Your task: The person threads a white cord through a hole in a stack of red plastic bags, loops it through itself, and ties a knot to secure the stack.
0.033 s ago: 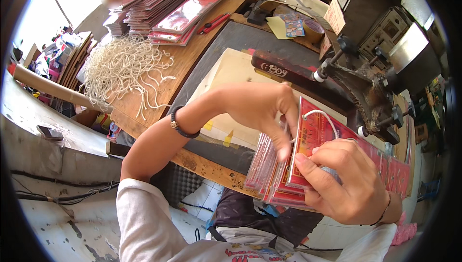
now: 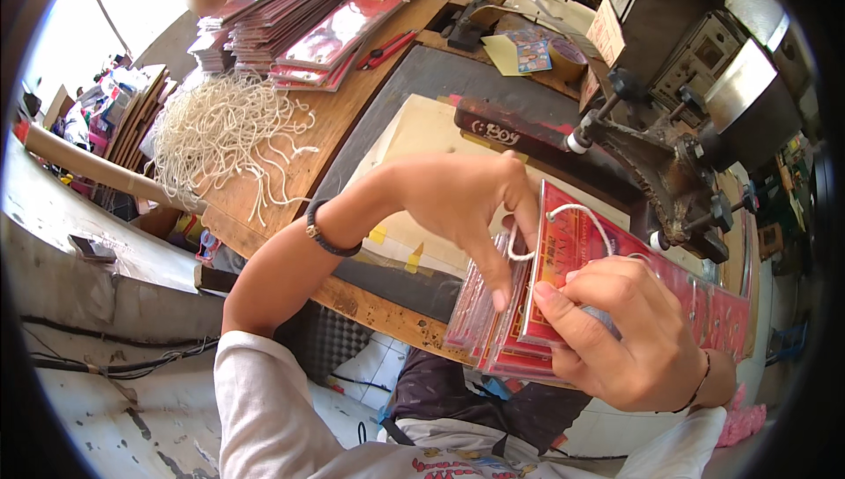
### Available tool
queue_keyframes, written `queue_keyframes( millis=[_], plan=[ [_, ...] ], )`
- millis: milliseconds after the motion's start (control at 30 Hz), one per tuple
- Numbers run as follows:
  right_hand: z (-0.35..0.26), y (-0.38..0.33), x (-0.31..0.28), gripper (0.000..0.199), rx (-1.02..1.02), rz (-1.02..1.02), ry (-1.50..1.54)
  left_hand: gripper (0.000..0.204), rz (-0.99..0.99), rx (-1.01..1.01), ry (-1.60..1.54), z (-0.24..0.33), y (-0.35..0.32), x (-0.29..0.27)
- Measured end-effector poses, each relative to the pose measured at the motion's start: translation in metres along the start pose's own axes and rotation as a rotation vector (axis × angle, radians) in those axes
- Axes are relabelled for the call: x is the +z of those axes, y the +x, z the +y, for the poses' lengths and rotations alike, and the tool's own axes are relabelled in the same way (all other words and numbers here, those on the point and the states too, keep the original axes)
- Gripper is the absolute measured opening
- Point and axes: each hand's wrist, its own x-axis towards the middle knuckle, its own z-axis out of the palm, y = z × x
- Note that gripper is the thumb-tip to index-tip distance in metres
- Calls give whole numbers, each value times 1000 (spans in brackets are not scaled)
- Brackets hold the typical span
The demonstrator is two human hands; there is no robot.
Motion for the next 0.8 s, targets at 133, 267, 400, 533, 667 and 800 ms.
queue_keyframes(
  millis=[133, 267, 400, 533, 667, 800],
  plan=[
    [-2, -4, -6, 43, 9, 38, -44, 32, -2, -157, -35, 27, 1, -2],
    [-1, -6, -5, 41, 4, 70, -72, 29, -52, -170, -132, 34, -3, -8],
    [0, -6, -8, 39, -4, 106, -69, 22, 43, -135, -318, 29, -2, 4],
    [-1, -6, -8, 36, 8, 84, -65, 20, 90, -113, -296, 25, -6, 9],
    [-1, -7, -6, 35, 11, 96, -39, 17, 198, -171, -328, 26, -17, 23],
    [2, -7, -7, 43, 8, 91, -23, 16, 303, -228, -504, 34, -13, 37]
  ],
)
